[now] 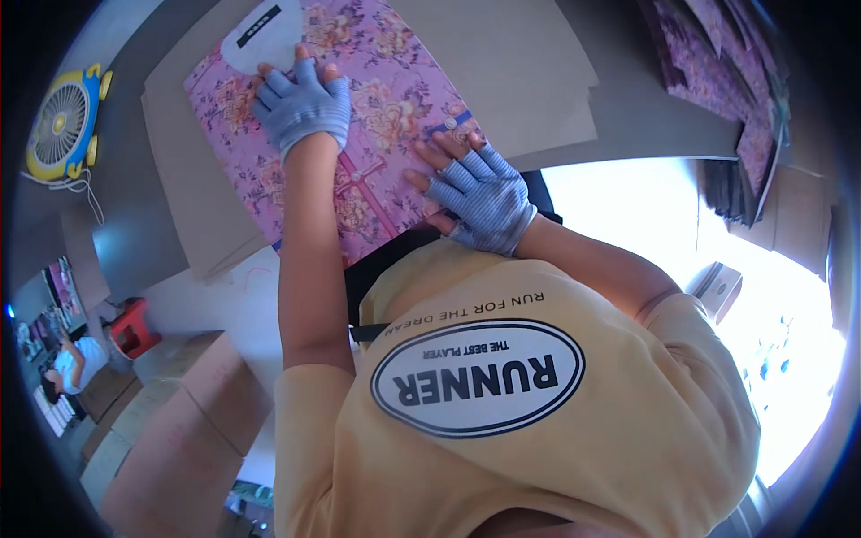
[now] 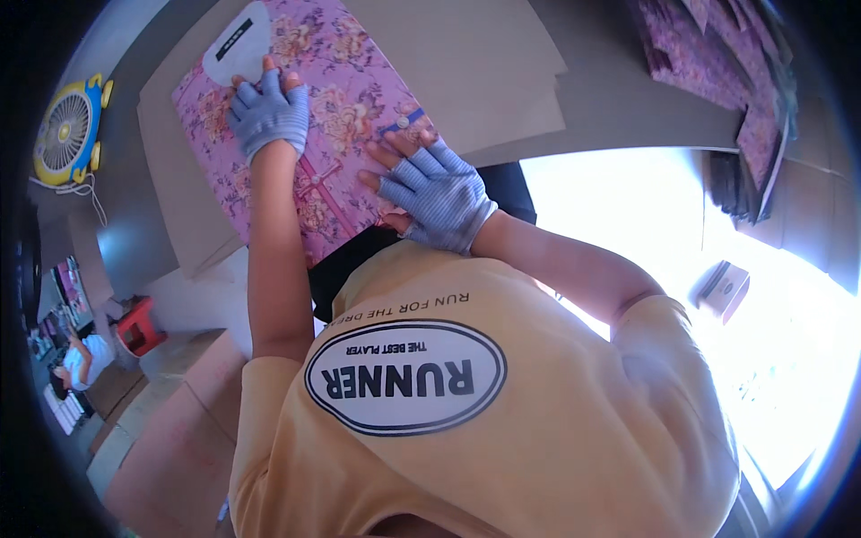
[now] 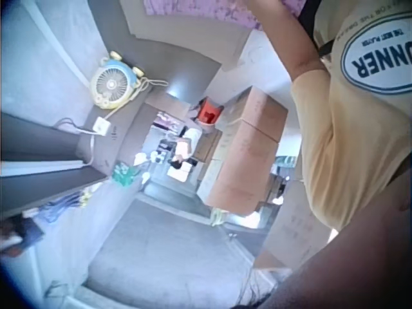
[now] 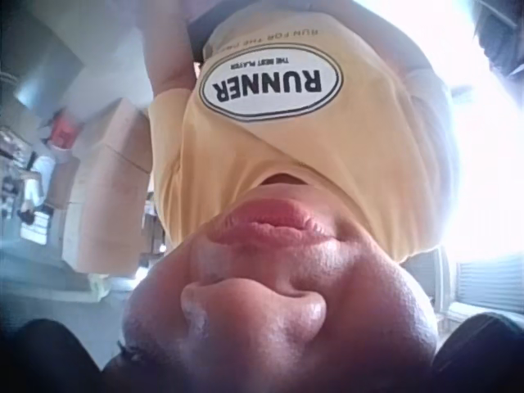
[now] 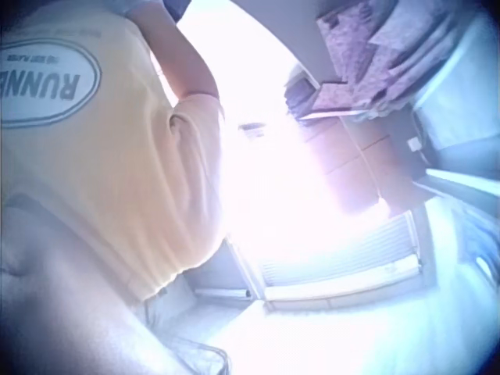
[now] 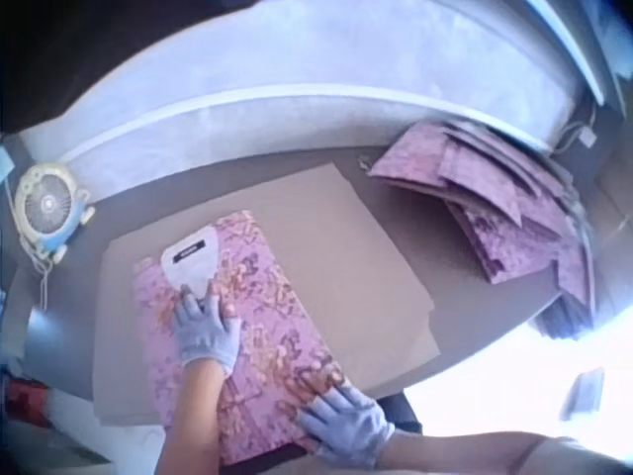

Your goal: The person wraps rectangular cardboard boxes with pink floral-patterned paper. They place a box on the table, cover it with paper, fold the edges, and use a handheld device to seal the seams. The wrapped packages are stacked on the table.

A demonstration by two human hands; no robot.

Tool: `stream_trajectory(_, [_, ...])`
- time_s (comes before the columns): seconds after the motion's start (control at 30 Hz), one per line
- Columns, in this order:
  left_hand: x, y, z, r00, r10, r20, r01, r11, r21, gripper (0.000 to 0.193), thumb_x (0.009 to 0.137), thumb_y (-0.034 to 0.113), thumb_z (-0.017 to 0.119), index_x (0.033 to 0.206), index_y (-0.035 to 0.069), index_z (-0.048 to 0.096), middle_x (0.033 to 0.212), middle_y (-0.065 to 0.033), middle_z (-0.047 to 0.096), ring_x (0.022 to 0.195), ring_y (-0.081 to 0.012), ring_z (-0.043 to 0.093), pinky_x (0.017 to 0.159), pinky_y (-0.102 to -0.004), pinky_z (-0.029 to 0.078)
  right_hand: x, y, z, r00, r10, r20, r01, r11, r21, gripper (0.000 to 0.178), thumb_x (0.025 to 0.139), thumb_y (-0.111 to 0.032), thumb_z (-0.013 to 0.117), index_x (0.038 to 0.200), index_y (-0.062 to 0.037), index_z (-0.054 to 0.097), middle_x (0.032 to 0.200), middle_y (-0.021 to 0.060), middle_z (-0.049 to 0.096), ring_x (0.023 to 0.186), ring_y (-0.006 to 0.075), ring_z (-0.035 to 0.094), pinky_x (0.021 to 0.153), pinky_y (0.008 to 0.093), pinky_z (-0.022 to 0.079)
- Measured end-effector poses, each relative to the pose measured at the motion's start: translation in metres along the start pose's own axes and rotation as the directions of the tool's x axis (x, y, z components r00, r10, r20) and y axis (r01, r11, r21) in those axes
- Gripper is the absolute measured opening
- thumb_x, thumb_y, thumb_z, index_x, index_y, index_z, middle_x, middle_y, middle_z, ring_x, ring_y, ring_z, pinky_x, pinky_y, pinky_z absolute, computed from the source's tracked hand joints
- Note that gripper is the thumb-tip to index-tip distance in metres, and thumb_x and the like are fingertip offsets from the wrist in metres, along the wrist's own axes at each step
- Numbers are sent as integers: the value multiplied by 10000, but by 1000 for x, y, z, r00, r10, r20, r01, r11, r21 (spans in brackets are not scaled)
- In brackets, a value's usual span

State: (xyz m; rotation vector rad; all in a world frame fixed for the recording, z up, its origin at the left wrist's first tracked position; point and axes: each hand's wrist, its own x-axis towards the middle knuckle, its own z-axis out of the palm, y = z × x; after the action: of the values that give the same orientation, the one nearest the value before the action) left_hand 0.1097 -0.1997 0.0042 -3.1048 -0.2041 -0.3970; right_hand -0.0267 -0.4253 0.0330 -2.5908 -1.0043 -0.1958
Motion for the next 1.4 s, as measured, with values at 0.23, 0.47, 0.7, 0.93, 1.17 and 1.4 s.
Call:
stream_trajectory(0.23, [9,-9,4,998,66,9,-65,996,-59,587,929,505,314,1437,212,324,1481,-263,230,1370,-442,203,1113,-516,157,-28,24,-15,997,-22,-69,52,875,481,272,735,-183,626,997,-115,658,1141,74,623,1100,276,568,970,428,418])
stream_trajectory(0.47, [8,-14,-2,987,149,58,-146,988,-45,565,931,457,372,1433,202,328,1454,-246,285,1323,-458,271,1086,-534,217,-28,37,-41,976,190,-104,-170,970,172,447,713,-192,619,1142,-69,620,1240,136,563,1171,309,517,976,453,401])
stream_trajectory(0.7, [-1,-6,-9,989,145,-35,-147,986,-80,541,933,442,393,1406,180,376,1429,-258,321,1297,-480,303,1064,-577,225,-20,42,-45,971,171,-167,-122,956,267,399,697,-167,645,1084,-69,638,1206,133,579,1136,310,532,958,431,417])
stream_trajectory(0.93, [-2,-1,-9,990,126,-68,-130,989,-66,495,911,354,436,1366,161,437,1417,-254,350,1297,-470,321,1047,-573,261,10,44,-66,891,397,221,-439,627,643,376,771,-146,623,1126,-24,592,1094,166,589,987,302,584,820,352,505])
stream_trajectory(1.17, [-5,2,-11,988,122,-99,-129,990,-64,488,881,322,467,1339,151,475,1388,-256,398,1266,-462,379,1039,-541,291,28,42,-45,858,459,231,-495,617,612,491,814,-170,636,1250,16,507,1145,169,537,879,260,618,796,329,510])
stream_trajectory(1.4, [0,1,-17,982,164,-90,-171,982,-76,468,838,299,518,1282,149,529,1351,-256,436,1227,-434,423,1005,-527,337,46,41,-39,954,297,-40,-292,952,98,463,764,-223,636,1176,-20,574,1154,144,536,1030,309,525,850,405,482])
